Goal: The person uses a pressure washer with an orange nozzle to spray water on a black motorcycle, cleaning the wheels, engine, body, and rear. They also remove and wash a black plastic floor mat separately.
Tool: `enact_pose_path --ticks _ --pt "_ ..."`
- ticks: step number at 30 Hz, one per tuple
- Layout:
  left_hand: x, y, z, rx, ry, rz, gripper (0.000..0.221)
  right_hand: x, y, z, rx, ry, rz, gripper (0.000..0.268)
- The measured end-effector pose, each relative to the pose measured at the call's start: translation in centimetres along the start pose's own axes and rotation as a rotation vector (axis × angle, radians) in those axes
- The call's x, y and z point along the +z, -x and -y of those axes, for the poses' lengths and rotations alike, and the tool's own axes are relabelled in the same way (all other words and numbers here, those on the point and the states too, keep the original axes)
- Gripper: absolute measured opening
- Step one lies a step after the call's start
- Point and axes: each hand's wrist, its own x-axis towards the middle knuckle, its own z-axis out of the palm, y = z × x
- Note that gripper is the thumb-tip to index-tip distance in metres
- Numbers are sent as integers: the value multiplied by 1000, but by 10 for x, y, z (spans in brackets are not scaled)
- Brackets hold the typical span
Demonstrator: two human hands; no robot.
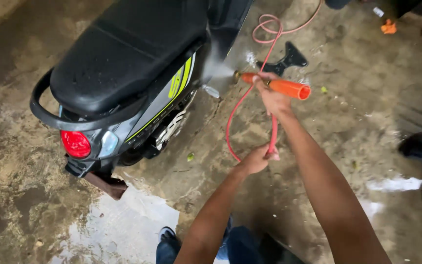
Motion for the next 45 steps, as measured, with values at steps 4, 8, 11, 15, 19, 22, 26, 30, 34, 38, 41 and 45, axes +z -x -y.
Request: enact_pose_path --ticks 4,8,11,15,19,22,26,30,34,38,41,45 --pt "16 -25 -65 -14 3 77 16 -46 -41 -6 -63 -69 55 27" --pt "-2 -51 -130 -36 -68 122 23 -101 -39 59 -41 -83 -13 30" --pt "-10 -71 -149 1 -25 153 30 -138 -14 116 -56 -212 170 26" --pt "-5 -107 -178 40 16 168 33 -148 -48 141 -139 -148 198 24" --pt "-8 -137 -197 89 175 158 33 -172 -51 190 -249 -97 314 28" --pt "-9 -166 -189 108 250 138 30 -177 -63 210 -330 -162 457 26" --pt "-8 -200 -198 115 242 112 22 -164 -101 192 -475 -37 200 27" --pt "-6 -253 -170 63 264 143 20 -191 -129 207 -351 -131 548 29" --pt "-3 -299 -187 -87 359 176 32 -198 -198 185 -297 -109 604 30" --pt "1 -335 -225 -147 340 202 45 -210 -291 129 -300 -77 344 17" --pt "0 -360 -242 -137 231 162 51 -238 -337 125 -223 59 203 20" --pt "-5 -394 -267 -105 114 126 55 -276 -369 135 -354 49 -41 19"
